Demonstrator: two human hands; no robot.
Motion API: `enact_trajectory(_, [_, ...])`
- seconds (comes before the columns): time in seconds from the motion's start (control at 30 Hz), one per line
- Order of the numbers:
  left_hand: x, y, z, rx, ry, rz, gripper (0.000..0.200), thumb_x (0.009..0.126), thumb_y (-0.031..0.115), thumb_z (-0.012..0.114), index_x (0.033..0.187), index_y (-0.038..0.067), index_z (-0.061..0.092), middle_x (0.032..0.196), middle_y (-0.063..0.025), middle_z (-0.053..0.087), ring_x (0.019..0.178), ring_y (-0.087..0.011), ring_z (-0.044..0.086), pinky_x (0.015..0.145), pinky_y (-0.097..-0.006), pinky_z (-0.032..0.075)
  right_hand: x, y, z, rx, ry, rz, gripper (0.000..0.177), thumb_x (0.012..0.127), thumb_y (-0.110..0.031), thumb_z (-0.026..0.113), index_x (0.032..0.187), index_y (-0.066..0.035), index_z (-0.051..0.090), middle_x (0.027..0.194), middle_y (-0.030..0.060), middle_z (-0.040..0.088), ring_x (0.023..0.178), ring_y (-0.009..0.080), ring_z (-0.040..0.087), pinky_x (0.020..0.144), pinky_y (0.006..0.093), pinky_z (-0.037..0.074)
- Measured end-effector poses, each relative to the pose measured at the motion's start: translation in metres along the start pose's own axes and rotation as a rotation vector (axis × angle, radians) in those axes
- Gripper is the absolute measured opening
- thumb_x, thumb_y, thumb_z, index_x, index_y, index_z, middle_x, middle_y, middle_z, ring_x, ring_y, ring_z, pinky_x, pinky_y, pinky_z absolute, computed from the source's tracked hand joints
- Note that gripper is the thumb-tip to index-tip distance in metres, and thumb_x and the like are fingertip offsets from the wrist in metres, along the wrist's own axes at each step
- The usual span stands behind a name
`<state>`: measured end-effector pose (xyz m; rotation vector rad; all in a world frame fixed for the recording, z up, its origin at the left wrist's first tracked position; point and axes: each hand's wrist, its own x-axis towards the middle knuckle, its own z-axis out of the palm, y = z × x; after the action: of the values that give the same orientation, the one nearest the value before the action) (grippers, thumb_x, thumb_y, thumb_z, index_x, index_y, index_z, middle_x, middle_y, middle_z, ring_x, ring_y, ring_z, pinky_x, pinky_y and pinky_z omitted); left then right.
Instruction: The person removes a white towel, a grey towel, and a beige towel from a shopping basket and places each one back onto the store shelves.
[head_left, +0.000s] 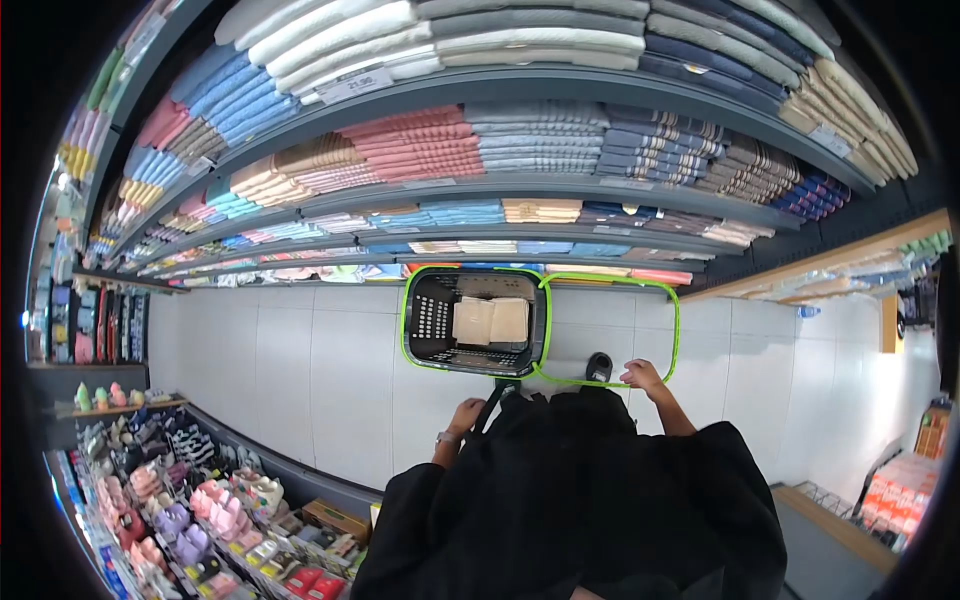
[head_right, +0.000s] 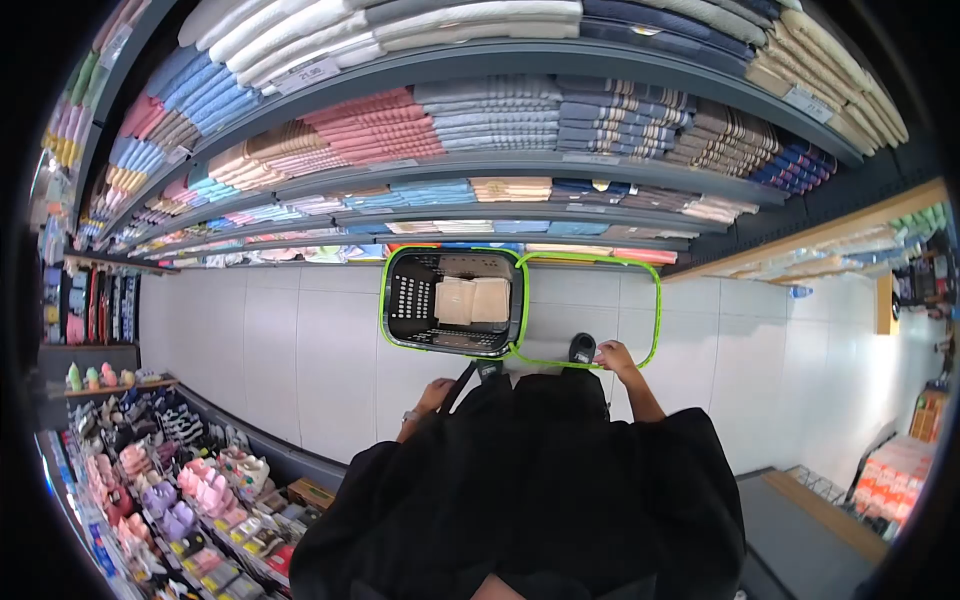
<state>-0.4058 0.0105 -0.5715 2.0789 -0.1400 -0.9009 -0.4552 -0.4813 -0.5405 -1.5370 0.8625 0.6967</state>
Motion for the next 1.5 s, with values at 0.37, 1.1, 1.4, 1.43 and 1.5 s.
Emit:
enact_trajectory(0.37, [0.004, -0.083, -0.129, -0.373, -0.003, -0.551, 0.023, 0.085, 0.020, 0.051, 0.090, -0.001, 0.061, 0.073, -0.0115, 0.064, 0.057, -0.0158, 0.059, 0.048, -0.0273, 0.045, -0.049, 0.079, 0.135, 0.034, 0.184, -0.019, 0.028, 0.084, -0.020, 0.053, 0.096, 0.002, 0.064, 0.082, 0.0113, 0.067, 0.073, 0.0189, 0.063, 0.064, 0.0309, 0.050])
enact_trajectory(1.1, [0.251, -0.144, 0.011, -0.554, 0.008, -0.485, 0.029, 0.088, 0.025, 0.054, 0.101, 0.000, 0.060, 0.088, -0.0100, 0.066, 0.073, -0.0162, 0.062, 0.065, -0.0294, 0.052, -0.064, 0.150, 0.168, -0.423, 0.333, 0.124, 0.029, 0.086, -0.021, 0.047, 0.098, -0.002, 0.066, 0.092, 0.0157, 0.067, 0.089, 0.0276, 0.063, 0.081, 0.0359, 0.047])
enact_trajectory(1.4, [0.431, -0.258, 0.133, -0.793, 0.124, -0.838, 0.044, 0.084, 0.026, 0.058, 0.121, 0.006, 0.046, 0.107, -0.0200, 0.054, 0.092, -0.0295, 0.056, 0.076, -0.0412, 0.052, -0.011, 0.243, 0.195, -0.548, 0.750, -0.095, 0.021, 0.079, -0.004, 0.047, 0.094, -0.003, 0.061, 0.080, 0.0152, 0.057, 0.070, 0.0311, 0.056, 0.065, 0.0390, 0.044])
enact_trajectory(1.43, [0.440, -0.268, 0.142, -0.789, 0.115, -0.846, 0.044, 0.084, 0.026, 0.058, 0.121, 0.006, 0.046, 0.107, -0.0200, 0.054, 0.092, -0.0295, 0.056, 0.076, -0.0412, 0.052, -0.005, 0.250, 0.195, -0.549, 0.751, -0.082, 0.021, 0.079, -0.004, 0.047, 0.094, -0.003, 0.061, 0.080, 0.0152, 0.057, 0.070, 0.0311, 0.056, 0.065, 0.0390, 0.044])
enact_trajectory(1.5, [0.459, -0.280, 0.156, -0.907, 0.189, -0.929, 0.049, 0.084, 0.030, 0.060, 0.124, 0.007, 0.044, 0.111, -0.0215, 0.051, 0.094, -0.0324, 0.055, 0.076, -0.0429, 0.051, 0.005, 0.251, 0.195, -0.467, 0.785, 0.006, 0.020, 0.079, -0.002, 0.046, 0.093, -0.002, 0.061, 0.076, 0.0142, 0.054, 0.065, 0.0274, 0.053, 0.062, 0.0364, 0.043])
